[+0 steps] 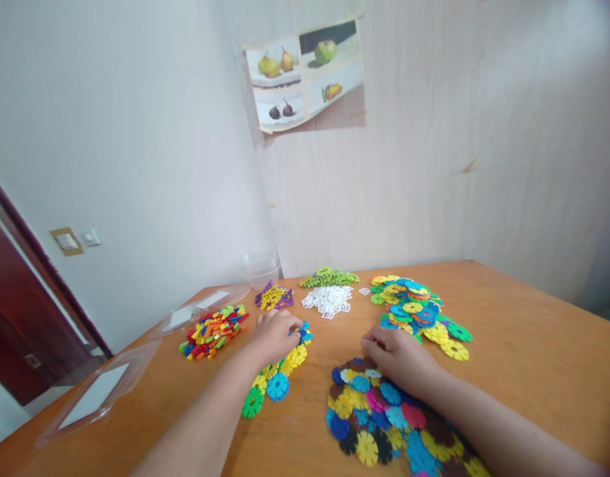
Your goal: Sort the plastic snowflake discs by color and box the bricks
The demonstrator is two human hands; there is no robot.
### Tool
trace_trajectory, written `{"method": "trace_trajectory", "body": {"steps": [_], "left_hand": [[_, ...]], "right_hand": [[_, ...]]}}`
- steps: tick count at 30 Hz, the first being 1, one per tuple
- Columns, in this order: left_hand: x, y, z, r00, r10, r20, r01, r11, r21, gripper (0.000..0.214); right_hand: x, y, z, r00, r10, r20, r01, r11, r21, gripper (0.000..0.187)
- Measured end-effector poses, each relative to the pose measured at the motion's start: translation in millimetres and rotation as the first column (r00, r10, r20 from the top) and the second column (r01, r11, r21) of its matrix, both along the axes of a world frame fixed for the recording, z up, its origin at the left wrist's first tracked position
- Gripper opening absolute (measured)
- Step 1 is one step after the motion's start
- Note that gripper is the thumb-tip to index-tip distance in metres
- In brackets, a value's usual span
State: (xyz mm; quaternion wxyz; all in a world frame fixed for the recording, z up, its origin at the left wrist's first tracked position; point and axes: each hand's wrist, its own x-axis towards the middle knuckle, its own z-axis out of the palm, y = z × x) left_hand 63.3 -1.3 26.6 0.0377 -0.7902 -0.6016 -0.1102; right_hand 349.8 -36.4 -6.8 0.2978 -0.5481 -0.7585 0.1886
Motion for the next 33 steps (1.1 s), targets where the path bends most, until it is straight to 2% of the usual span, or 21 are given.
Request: {"method": "trace_trajectory", "body": {"steps": [4,11,19,22,27,33], "left_hand": [[4.5,2.9,-5.6,0.999,0.025,-0.026,-0.027,0.998,-0.058,0.027],[6.5,4.8,-8.6,0.998,0.057,-0.04,-0.057,0.998,-0.003,0.022],[17.8,-3.6,-0.8,0.994,0.103,-0.028,-0.095,0.975,0.2,0.035],[32.3,-12.6,5.7,1.0,0.028,0.014,-0.031,0.973,0.229,0.034],[66.7,-38.4,15.1,0.98,-0.187,0.065,0.168,0.96,0.222,0.028],[93.9,-67.5,11.8,0.921,-0.372,0.111,0.344,0.915,0.21,0.024]], "right_hand": [[-2.0,-1.6,3.0,1.0,-0.005,0.012,0.005,1.0,-0.003,0.027],[-0.7,-1.2,1.9,1.0,-0.007,0.011,0.007,1.0,-0.003,0.027],[-0.3,1.4,0.4,1.0,-0.017,0.002,0.017,1.0,0.012,0.026],[-0.4,2.2,-0.7,1.0,-0.019,-0.019,0.019,1.0,0.011,0.026],[0.2,3.1,-2.4,0.999,-0.045,-0.016,0.045,0.999,0.021,0.026],[-0.3,2.8,-1.9,0.997,-0.079,-0.024,0.08,0.996,0.033,0.028]]}}
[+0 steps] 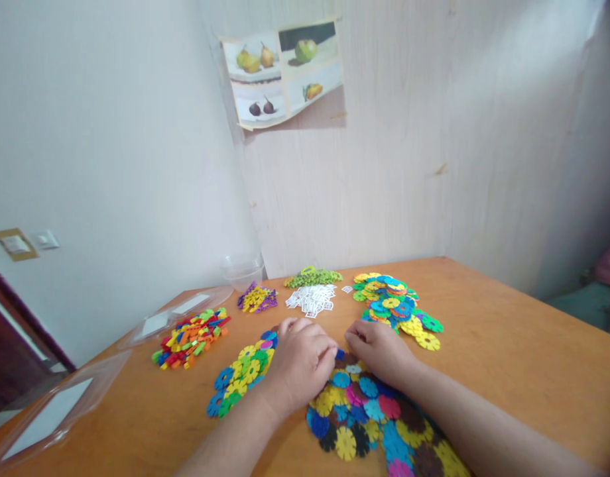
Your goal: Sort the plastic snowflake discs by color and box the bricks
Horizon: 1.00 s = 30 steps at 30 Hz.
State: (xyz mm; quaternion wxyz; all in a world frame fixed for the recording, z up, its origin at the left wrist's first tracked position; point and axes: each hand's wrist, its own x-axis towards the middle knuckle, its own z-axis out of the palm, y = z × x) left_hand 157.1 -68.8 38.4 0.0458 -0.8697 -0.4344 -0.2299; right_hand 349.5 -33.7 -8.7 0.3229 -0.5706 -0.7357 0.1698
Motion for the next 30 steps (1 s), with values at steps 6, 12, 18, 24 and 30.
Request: {"method": "trace_trajectory", "body": {"steps": [6,12,18,24,30], "left_hand": [[-5.8,9.2,-8.0,0.99,-0.025,0.136,0.035,0.997,-0.069,0.023],[-60.7,54.4,-18.4,0.907,0.311,0.284,-0.303,0.95,-0.072,0.024],[-72.9,57.4,-27.8,0.905,0.426,-0.016,-0.425,0.9,-0.1,0.024],[-59.0,51.1,-31.1,0.904,0.413,-0.113,-0.421,0.905,-0.055,0.019],[-60.0,52.2,-31.1,0.894,0.436,-0.1,-0.435,0.9,0.029,0.026]], "right_hand": [[-0.4,-1.0,3.0,1.0,-0.007,0.006,0.007,1.0,-0.015,0.026],[0.7,0.3,2.2,1.0,-0.014,0.028,0.015,1.0,-0.027,0.026],[0.2,0.5,0.9,0.999,-0.005,0.034,0.007,0.999,-0.042,0.025],[1.5,1.5,0.1,1.0,-0.014,0.023,0.015,0.999,-0.041,0.024],[0.7,-0.2,2.5,1.0,-0.006,0.029,0.007,0.999,-0.041,0.024]]}}
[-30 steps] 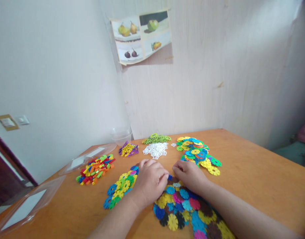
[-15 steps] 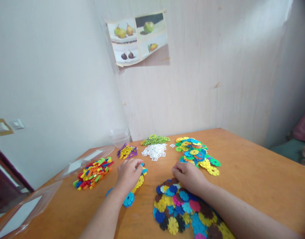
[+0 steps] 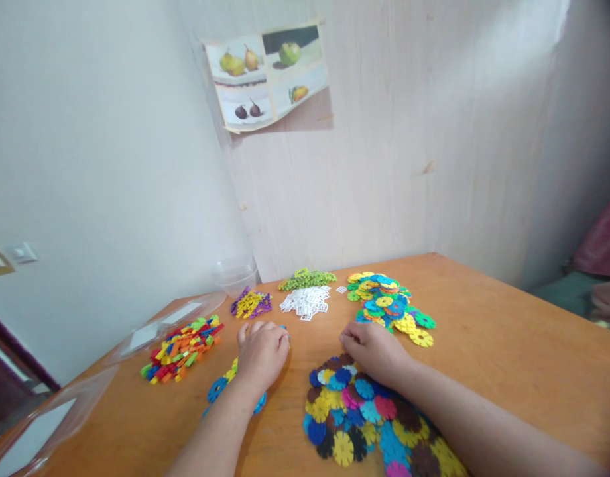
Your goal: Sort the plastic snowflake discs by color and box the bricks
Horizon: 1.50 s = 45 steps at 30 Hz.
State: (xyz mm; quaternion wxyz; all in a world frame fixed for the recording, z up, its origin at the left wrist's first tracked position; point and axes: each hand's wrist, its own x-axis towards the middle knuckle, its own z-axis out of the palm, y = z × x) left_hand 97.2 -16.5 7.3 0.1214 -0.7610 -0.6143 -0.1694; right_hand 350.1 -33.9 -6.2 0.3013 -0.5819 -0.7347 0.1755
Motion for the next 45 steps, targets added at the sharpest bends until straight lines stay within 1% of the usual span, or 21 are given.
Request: {"method": "trace_trajectory", "body": {"steps": [2,4,7,10,13,17,20,21,23,27,30,33,36,39,42,45], "left_hand": [[1.1,-0.9,3.1,1.0,0.006,0.01,-0.007,0.999,0.045,0.028],[4.7,-3.6,7.6,0.999,-0.024,0.039,0.02,0.996,0.088,0.028],[14.6,-12.0,14.6,0.982,-0.168,0.082,0.158,0.98,0.122,0.028],[26.9,-24.9,19.4,0.931,-0.351,0.1,0.336,0.931,0.145,0.027],[38.7,-39.4,22.8,0.866,-0.489,0.103,0.471,0.868,0.155,0.025],[51.1,-54.8,26.1,0.791,-0.597,0.137,0.587,0.802,0.106,0.025],[53.2,-56.8,25.7,0.756,-0.623,0.199,0.619,0.78,0.09,0.025],[51.5,-54.7,24.9,0.756,-0.615,0.223,0.61,0.786,0.098,0.024],[44.1,-46.6,23.0,0.777,-0.568,0.271,0.555,0.822,0.13,0.025],[17.0,-21.0,19.0,0.859,-0.401,0.319,0.358,0.915,0.186,0.025],[-3.2,-5.8,14.7,0.92,-0.251,0.301,0.201,0.962,0.186,0.022],[-13.2,-0.5,8.6,0.97,-0.12,0.212,0.093,0.987,0.13,0.016],[-13.2,-1.0,1.8,0.993,-0.054,0.109,0.048,0.997,0.059,0.011],[-9.6,-1.8,-4.2,0.998,-0.03,0.054,0.029,0.999,0.021,0.009],[-5.7,-1.6,-8.4,0.998,-0.033,0.045,0.033,0.999,0.014,0.008],[-2.3,-0.1,-10.6,0.997,-0.042,0.069,0.04,0.999,0.033,0.007]], "right_hand": [[-0.4,-0.7,1.8,1.0,-0.004,0.001,0.004,1.0,-0.004,0.024],[-0.8,-1.5,3.7,1.0,-0.01,0.001,0.01,1.0,-0.006,0.023],[-1.7,-3.1,6.4,1.0,-0.017,0.002,0.017,1.0,-0.008,0.024],[-2.6,-4.4,7.8,1.0,-0.017,-0.003,0.017,1.0,-0.004,0.024],[-3.1,-5.1,8.0,1.0,-0.016,-0.014,0.016,1.0,-0.003,0.024],[-3.4,-6.0,8.4,1.0,-0.016,-0.012,0.016,1.0,-0.001,0.024],[-3.5,-6.5,8.8,1.0,-0.014,-0.003,0.014,1.0,-0.004,0.023],[-3.5,-6.5,8.8,1.0,-0.014,-0.002,0.014,1.0,-0.006,0.023],[-3.2,-6.2,8.6,1.0,-0.011,-0.001,0.011,1.0,-0.014,0.024],[-2.8,-4.9,7.2,1.0,-0.017,0.015,0.018,0.999,-0.03,0.023],[-2.6,-4.5,5.8,1.0,-0.014,0.022,0.014,0.999,-0.031,0.022],[-2.2,-4.2,4.9,1.0,-0.005,0.02,0.005,1.0,-0.026,0.021],[-1.8,-3.2,4.1,1.0,-0.001,0.016,0.001,1.0,-0.027,0.02],[-1.7,-1.8,2.8,1.0,0.007,0.012,-0.006,1.0,-0.02,0.019],[-1.8,-1.1,0.8,1.0,0.011,0.016,-0.011,1.0,-0.005,0.02],[-1.2,-0.7,-1.2,1.0,0.017,0.023,-0.017,1.0,0.005,0.022]]}}
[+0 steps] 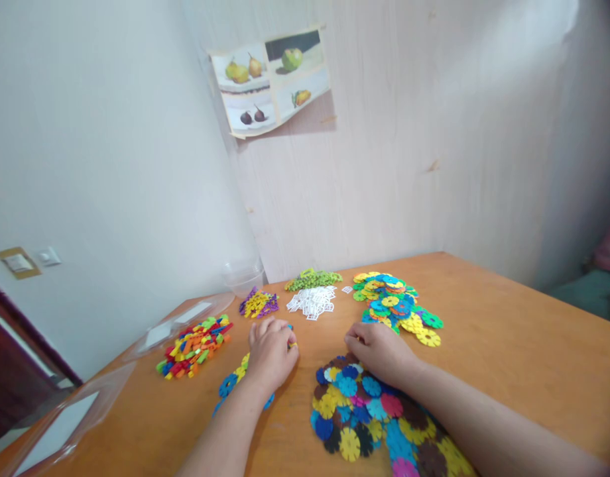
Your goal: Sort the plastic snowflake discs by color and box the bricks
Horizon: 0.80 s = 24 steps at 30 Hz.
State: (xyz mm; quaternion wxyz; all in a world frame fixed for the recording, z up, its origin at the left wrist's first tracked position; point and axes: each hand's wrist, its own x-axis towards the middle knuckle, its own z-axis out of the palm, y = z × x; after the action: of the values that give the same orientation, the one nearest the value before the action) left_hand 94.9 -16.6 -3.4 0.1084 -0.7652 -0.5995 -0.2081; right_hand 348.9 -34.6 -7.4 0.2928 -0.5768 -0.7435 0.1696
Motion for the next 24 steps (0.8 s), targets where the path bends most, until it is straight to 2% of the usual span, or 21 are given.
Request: {"method": "trace_trajectory", "body": {"steps": [5,7,9,11,15,20,24], "left_hand": [[-7.5,9.0,2.8,0.994,-0.013,0.105,0.008,0.999,0.045,0.009],[-19.2,13.7,6.5,0.984,0.056,0.17,-0.065,0.997,0.049,0.012],[-35.8,17.5,11.2,0.956,0.177,0.235,-0.192,0.981,0.041,0.018],[-55.4,19.3,16.5,0.906,0.318,0.28,-0.338,0.941,0.021,0.023],[-96.7,15.4,25.4,0.784,0.564,0.26,-0.589,0.808,0.021,0.033],[-139.3,1.9,26.9,0.707,0.667,0.234,-0.703,0.699,0.131,0.032],[-157.0,-5.0,22.9,0.688,0.688,0.228,-0.725,0.667,0.172,0.032]], "right_hand": [[2.5,1.5,-1.7,1.0,0.024,0.008,-0.024,1.0,-0.003,0.026],[3.1,1.5,-1.3,1.0,0.028,0.014,-0.028,1.0,0.002,0.026],[3.3,1.1,-0.9,0.999,0.032,0.019,-0.033,0.999,0.005,0.027],[3.2,0.9,-0.9,0.999,0.034,0.02,-0.035,0.999,0.009,0.027],[3.1,1.5,-2.4,0.999,0.043,0.01,-0.043,0.999,0.003,0.028],[4.1,2.1,-3.8,0.999,0.053,0.003,-0.053,0.998,-0.016,0.029],[4.1,2.3,-6.1,0.999,0.049,0.013,-0.049,0.999,-0.015,0.029]]}}
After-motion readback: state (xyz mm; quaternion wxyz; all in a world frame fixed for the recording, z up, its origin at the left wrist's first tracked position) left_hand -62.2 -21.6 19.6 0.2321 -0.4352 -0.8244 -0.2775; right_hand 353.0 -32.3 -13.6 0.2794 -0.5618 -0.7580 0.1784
